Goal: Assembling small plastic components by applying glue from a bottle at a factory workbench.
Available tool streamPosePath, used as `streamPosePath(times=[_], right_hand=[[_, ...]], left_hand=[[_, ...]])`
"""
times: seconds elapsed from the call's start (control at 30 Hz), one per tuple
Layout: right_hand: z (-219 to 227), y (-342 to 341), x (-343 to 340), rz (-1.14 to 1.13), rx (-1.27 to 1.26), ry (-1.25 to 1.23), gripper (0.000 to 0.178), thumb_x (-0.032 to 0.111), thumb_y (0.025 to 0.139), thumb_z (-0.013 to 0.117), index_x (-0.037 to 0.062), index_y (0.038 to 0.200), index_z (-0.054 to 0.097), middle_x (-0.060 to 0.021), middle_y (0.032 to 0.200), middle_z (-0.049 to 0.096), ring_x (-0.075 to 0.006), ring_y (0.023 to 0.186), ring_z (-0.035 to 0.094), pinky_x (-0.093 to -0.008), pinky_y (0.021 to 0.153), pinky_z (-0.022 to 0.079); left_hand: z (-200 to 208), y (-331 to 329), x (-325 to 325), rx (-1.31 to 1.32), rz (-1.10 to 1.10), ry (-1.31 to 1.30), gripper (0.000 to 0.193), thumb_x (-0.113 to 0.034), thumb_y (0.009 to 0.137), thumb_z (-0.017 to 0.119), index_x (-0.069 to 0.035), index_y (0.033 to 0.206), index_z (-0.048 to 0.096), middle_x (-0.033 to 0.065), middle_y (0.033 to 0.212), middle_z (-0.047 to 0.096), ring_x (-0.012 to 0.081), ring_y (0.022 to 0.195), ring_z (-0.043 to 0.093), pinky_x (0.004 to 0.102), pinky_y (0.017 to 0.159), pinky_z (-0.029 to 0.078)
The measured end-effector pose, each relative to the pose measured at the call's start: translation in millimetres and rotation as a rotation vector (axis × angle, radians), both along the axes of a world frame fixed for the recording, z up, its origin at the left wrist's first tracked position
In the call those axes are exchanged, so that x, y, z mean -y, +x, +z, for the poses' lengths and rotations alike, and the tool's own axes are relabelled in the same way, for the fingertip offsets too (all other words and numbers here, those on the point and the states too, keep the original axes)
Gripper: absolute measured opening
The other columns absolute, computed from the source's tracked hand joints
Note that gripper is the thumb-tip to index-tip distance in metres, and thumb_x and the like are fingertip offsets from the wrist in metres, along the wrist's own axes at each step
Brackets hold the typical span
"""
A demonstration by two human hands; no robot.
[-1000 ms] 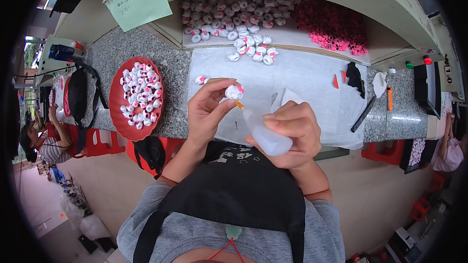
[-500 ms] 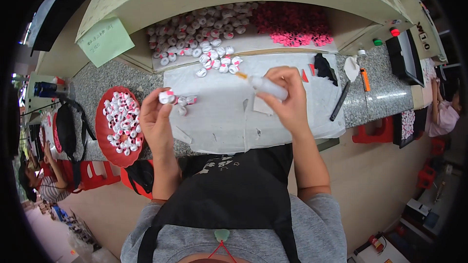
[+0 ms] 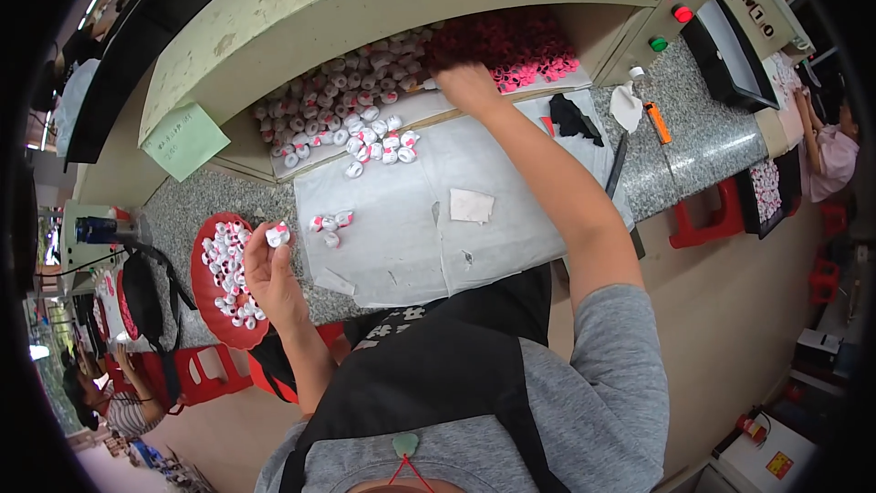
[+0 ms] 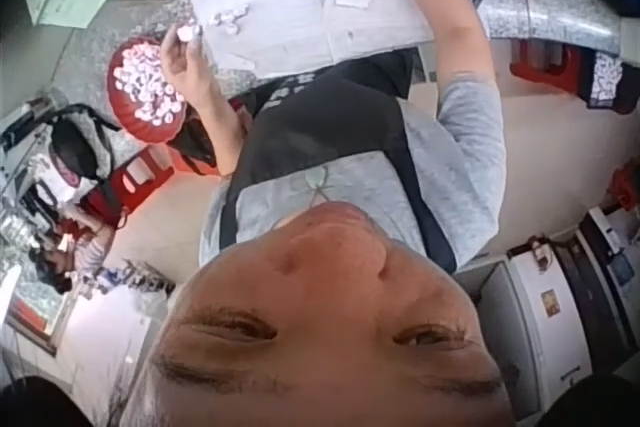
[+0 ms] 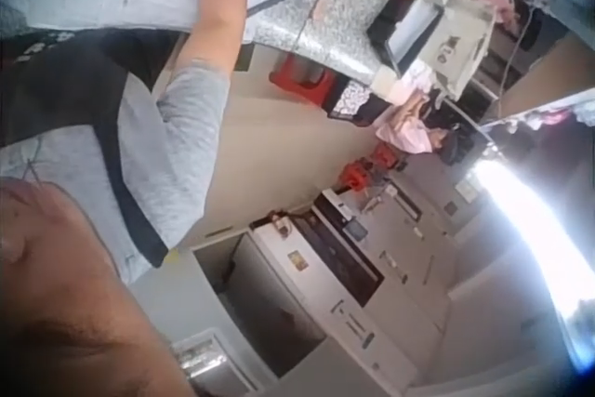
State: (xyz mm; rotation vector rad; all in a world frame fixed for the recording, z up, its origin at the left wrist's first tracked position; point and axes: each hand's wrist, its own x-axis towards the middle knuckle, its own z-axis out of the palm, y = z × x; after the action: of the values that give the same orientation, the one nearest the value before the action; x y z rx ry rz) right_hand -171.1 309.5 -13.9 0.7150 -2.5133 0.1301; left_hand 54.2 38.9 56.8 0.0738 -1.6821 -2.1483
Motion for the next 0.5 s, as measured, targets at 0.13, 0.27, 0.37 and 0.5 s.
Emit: streamPosePath(times=[0.13, 0.27, 0.37, 0.5], right_hand=[[12.2, 8.6, -1.5, -0.12, 0.243, -0.095, 0.029, 0.01, 0.063, 0.058, 0.0035, 0.09, 0.053, -0.0123, 0.081, 0.054, -0.0274, 0.072, 0.054, -0.0354, 0.061, 0.045], [35.5, 59.5, 6.3, 0.089, 0.602, -1.238, 0.022, 0.006, 0.068, 0.057, -0.0005, 0.089, 0.052, -0.0066, 0.077, 0.054, -0.0157, 0.069, 0.054, -0.0261, 0.058, 0.046], [60.8, 124.9, 23.7, 0.189, 0.831, -1.563, 0.016, 0.004, 0.07, 0.055, -0.0004, 0.084, 0.052, -0.0061, 0.075, 0.052, -0.0121, 0.068, 0.052, -0.0237, 0.059, 0.045], [81.7, 195.1, 44.4, 0.302, 1.026, -1.714, 0.01, 0.002, 0.069, 0.056, 0.0002, 0.077, 0.05, -0.0088, 0.076, 0.052, -0.0141, 0.067, 0.052, -0.0261, 0.06, 0.046]], left_hand=[[-1.8, 4.8, -0.2, -0.026, -0.016, 0.017, 0.032, 0.005, 0.072, 0.05, 0.004, 0.103, 0.043, 0.012, 0.097, 0.051, 0.0161, 0.089, 0.05, 0.0274, 0.079, 0.04], [3.7, 12.2, -10.0, -0.042, -0.093, 0.067, 0.032, 0.007, 0.072, 0.049, 0.004, 0.103, 0.043, 0.0122, 0.097, 0.051, 0.0165, 0.089, 0.05, 0.0272, 0.079, 0.039], [5.5, 18.8, -17.2, -0.052, -0.19, 0.131, 0.033, 0.008, 0.071, 0.05, 0.005, 0.103, 0.043, 0.0127, 0.097, 0.051, 0.0163, 0.09, 0.05, 0.0249, 0.078, 0.039], [10.0, 33.1, -27.6, -0.037, -0.276, 0.186, 0.032, 0.007, 0.071, 0.051, 0.004, 0.103, 0.044, 0.0119, 0.097, 0.051, 0.015, 0.086, 0.051, 0.0241, 0.076, 0.041]])
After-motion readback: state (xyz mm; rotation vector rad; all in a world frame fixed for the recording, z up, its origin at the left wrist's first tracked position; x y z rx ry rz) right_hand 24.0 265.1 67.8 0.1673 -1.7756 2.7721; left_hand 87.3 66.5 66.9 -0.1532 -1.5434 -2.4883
